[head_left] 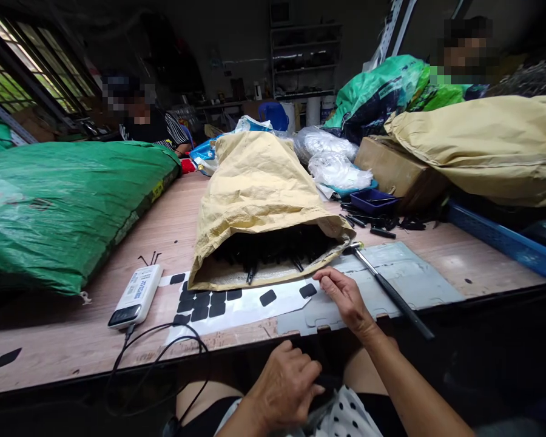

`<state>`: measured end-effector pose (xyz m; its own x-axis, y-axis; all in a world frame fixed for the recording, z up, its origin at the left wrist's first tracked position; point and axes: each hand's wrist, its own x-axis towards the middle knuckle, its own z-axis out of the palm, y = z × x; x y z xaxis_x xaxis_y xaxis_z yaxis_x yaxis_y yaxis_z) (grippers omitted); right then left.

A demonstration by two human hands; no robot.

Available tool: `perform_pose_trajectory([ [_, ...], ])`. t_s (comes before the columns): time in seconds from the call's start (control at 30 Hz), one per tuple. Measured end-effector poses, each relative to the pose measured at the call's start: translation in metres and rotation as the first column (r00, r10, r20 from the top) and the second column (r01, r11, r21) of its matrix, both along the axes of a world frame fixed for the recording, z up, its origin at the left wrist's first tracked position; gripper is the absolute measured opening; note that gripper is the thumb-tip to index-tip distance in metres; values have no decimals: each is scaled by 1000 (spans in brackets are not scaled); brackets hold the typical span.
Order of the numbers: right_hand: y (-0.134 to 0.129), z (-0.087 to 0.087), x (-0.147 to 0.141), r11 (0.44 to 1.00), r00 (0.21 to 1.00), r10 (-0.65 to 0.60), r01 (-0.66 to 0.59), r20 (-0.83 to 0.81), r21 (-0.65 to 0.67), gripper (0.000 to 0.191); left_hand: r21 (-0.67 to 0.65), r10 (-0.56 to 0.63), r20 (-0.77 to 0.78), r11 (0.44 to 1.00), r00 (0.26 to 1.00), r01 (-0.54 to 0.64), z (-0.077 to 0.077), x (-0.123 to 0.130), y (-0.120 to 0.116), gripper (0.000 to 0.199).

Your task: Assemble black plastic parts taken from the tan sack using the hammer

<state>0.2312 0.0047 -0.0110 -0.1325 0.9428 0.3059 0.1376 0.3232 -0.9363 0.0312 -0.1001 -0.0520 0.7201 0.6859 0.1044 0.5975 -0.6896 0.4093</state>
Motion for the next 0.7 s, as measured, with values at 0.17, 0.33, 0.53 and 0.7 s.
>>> perform_pose_trajectory([
  [0.17, 0, 0, -1, 1000, 999, -17, 16, 39, 25, 29, -322, 151, -161, 926, 975, -197, -38, 4, -4, 21],
  [0.33, 2, -2, -1, 999, 998, -22, 20, 60, 33, 28, -490, 387, -284, 728, 877, -480, -78, -1, 2, 41],
  [0.53, 2, -1, -2, 999, 997, -27, 23, 74, 47, 28, -339, 241, -172, 896, 955, -287, -37, 1, -8, 26],
  [0.7, 1, 0, -3, 999, 996, -20, 15, 89, 49, 28, 172, 40, 109, 983, 993, -59, 25, 2, 2, 27],
])
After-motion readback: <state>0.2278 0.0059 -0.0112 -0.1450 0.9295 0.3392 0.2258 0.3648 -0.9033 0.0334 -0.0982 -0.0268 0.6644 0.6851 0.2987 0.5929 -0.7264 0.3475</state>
